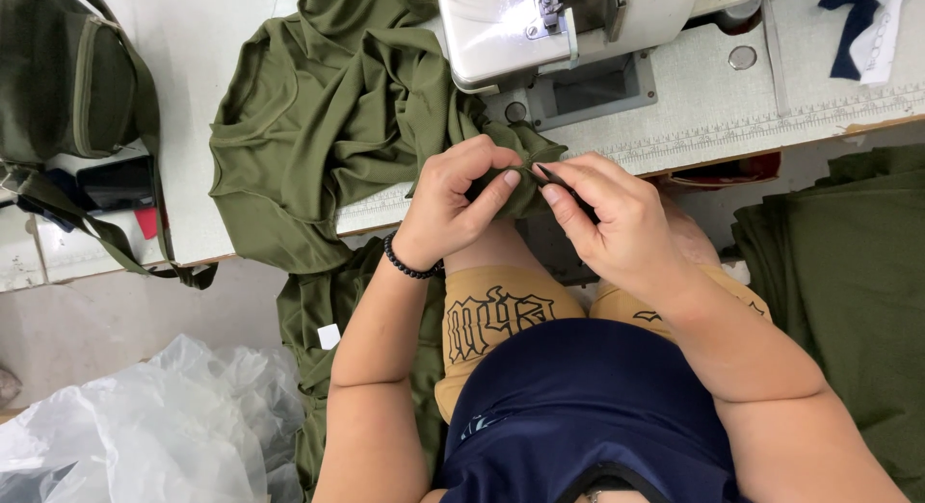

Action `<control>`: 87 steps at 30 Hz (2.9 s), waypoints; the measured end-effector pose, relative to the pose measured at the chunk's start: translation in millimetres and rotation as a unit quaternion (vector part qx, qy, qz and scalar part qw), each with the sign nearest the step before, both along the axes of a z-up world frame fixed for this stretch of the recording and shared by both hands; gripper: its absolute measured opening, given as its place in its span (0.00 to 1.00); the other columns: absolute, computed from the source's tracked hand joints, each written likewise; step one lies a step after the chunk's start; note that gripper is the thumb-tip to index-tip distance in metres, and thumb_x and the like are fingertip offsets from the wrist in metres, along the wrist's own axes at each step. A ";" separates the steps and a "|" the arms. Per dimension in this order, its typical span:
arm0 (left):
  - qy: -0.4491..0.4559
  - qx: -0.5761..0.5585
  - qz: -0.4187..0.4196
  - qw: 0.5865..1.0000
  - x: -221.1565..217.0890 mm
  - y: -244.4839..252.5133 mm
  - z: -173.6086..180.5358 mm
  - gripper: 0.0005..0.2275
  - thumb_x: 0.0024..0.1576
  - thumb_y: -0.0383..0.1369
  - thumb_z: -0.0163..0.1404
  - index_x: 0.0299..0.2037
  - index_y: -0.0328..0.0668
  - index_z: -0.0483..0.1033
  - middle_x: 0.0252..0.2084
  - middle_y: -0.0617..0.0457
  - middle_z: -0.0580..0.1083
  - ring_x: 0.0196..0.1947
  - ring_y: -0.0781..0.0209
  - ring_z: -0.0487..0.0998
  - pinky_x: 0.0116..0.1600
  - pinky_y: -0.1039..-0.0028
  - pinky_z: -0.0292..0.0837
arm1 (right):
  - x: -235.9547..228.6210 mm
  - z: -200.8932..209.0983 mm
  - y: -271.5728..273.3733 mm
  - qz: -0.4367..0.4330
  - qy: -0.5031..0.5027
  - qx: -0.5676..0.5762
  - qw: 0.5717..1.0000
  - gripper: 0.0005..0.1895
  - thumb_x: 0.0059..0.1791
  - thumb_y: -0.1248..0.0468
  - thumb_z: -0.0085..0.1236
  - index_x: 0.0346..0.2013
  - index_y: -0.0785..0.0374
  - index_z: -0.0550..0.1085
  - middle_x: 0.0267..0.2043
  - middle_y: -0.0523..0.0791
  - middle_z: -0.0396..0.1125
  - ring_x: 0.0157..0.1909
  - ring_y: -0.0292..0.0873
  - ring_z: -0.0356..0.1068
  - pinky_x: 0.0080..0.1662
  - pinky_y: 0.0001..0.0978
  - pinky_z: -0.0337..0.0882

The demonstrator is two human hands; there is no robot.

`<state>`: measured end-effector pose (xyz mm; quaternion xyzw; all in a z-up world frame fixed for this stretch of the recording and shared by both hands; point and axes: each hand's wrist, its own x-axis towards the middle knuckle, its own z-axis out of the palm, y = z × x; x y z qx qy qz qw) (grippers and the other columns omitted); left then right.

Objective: Trimming excess threads from green fabric garments using thread snips at a sewing workstation.

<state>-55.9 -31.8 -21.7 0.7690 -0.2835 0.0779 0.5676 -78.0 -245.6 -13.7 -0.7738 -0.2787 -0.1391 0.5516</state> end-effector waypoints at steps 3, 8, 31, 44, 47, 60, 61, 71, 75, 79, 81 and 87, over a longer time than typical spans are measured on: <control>0.002 -0.003 -0.007 1.000 0.0 -1.4 -1.2 0.04 0.63 0.26 0.52 0.43 0.36 0.80 0.29 0.48 0.71 0.29 0.49 0.74 0.41 0.66 0.72 | 0.6 -4.9 -0.3 -0.005 0.007 0.015 1.000 0.08 0.57 0.70 0.56 0.47 0.71 0.79 0.38 0.49 0.73 0.32 0.46 0.74 0.33 0.35 0.74; 0.017 -0.012 -0.028 0.999 -1.6 -9.4 -7.7 0.04 0.63 0.27 0.52 0.43 0.37 0.81 0.30 0.48 0.72 0.30 0.50 0.75 0.42 0.65 0.72 | 10.9 -41.6 1.6 0.018 0.191 0.204 0.960 0.11 0.57 0.70 0.51 0.31 0.68 0.75 0.11 0.40 0.59 0.14 0.30 0.52 0.19 0.20 0.58; -0.257 0.328 0.103 0.903 -23.6 -33.7 17.8 0.12 0.65 0.22 0.40 0.54 0.45 0.73 0.31 0.56 0.66 0.30 0.58 0.73 0.47 0.73 0.65 | 16.5 -76.3 -7.0 0.068 0.415 0.335 0.843 0.05 0.43 0.76 0.51 0.32 0.74 0.73 0.21 0.55 0.64 0.13 0.31 0.55 0.12 0.21 0.51; -0.019 0.190 0.059 0.980 13.7 -8.8 -38.3 0.05 0.59 0.22 0.45 0.36 0.40 0.73 0.32 0.44 0.68 0.36 0.31 0.74 0.40 0.55 0.71 | 55.3 -90.4 31.9 0.151 0.186 0.315 0.918 0.02 0.54 0.75 0.46 0.40 0.72 0.69 0.27 0.58 0.70 0.15 0.41 0.67 0.17 0.27 0.62; -0.193 0.320 0.155 0.914 7.3 -9.6 -31.6 0.09 0.56 0.31 0.49 0.45 0.49 0.76 0.37 0.57 0.70 0.37 0.53 0.75 0.40 0.66 0.73 | 72.1 -100.6 22.4 0.182 0.183 0.366 0.894 0.05 0.55 0.76 0.41 0.44 0.72 0.66 0.15 0.50 0.57 0.12 0.38 0.57 0.17 0.23 0.52; -0.346 0.411 0.126 0.834 15.1 2.2 -14.0 0.06 0.59 0.33 0.43 0.30 0.47 0.67 0.31 0.55 0.59 0.26 0.56 0.61 0.31 0.68 0.59 | 67.7 -76.3 -5.2 0.052 0.176 0.157 0.970 0.06 0.52 0.71 0.47 0.36 0.58 0.71 0.20 0.43 0.56 0.23 0.45 0.60 0.25 0.33 0.59; -0.352 0.422 0.141 0.824 19.3 4.0 -20.8 0.05 0.58 0.38 0.44 0.36 0.51 0.72 0.31 0.59 0.59 0.29 0.57 0.67 0.30 0.70 0.64 | 69.1 -78.4 -3.7 0.013 0.042 0.008 0.999 0.01 0.50 0.68 0.57 0.36 0.60 0.75 0.19 0.47 0.62 0.25 0.54 0.69 0.26 0.39 0.65; -0.268 0.413 0.159 0.856 16.0 -40.0 -64.0 0.08 0.63 0.27 0.40 0.43 0.30 0.73 0.38 0.45 0.66 0.34 0.43 0.70 0.35 0.59 0.62 | 81.4 -87.5 12.4 -0.108 0.043 0.040 0.992 0.32 0.50 0.52 0.74 0.16 0.60 0.61 0.14 0.46 0.53 0.20 0.48 0.60 0.26 0.35 0.57; -0.218 0.370 0.255 0.866 21.1 -48.7 -67.8 0.12 0.62 0.34 0.42 0.51 0.38 0.71 0.33 0.53 0.66 0.26 0.50 0.72 0.30 0.62 0.68 | 94.1 -101.0 11.8 -0.192 -0.084 0.040 0.977 0.29 0.50 0.62 0.73 0.15 0.57 0.62 0.14 0.40 0.52 0.19 0.47 0.61 0.24 0.30 0.59; -0.313 0.418 0.160 0.838 25.0 -31.7 -60.3 0.18 0.68 0.42 0.39 0.63 0.44 0.69 0.30 0.57 0.68 0.20 0.56 0.76 0.25 0.68 0.73 | 94.3 -102.3 -0.5 -0.205 -0.120 0.031 0.971 0.27 0.52 0.71 0.63 0.14 0.57 0.60 0.13 0.39 0.52 0.19 0.50 0.59 0.22 0.32 0.59; -0.319 0.440 0.134 0.829 24.6 -20.3 -52.3 0.13 0.67 0.38 0.40 0.56 0.44 0.71 0.26 0.57 0.68 0.16 0.58 0.73 0.20 0.70 0.70 | 96.5 -114.0 -5.6 -0.203 -0.114 0.040 0.972 0.26 0.52 0.73 0.63 0.14 0.57 0.60 0.13 0.39 0.51 0.18 0.49 0.58 0.22 0.31 0.58; -0.354 0.433 0.118 0.820 34.3 -3.8 -61.1 0.10 0.60 0.41 0.42 0.29 0.49 0.67 0.26 0.59 0.61 0.22 0.53 0.71 0.23 0.67 0.67 | 98.5 -131.6 -13.5 -0.196 -0.122 0.028 0.973 0.26 0.50 0.75 0.63 0.14 0.58 0.60 0.13 0.40 0.50 0.17 0.49 0.58 0.22 0.32 0.57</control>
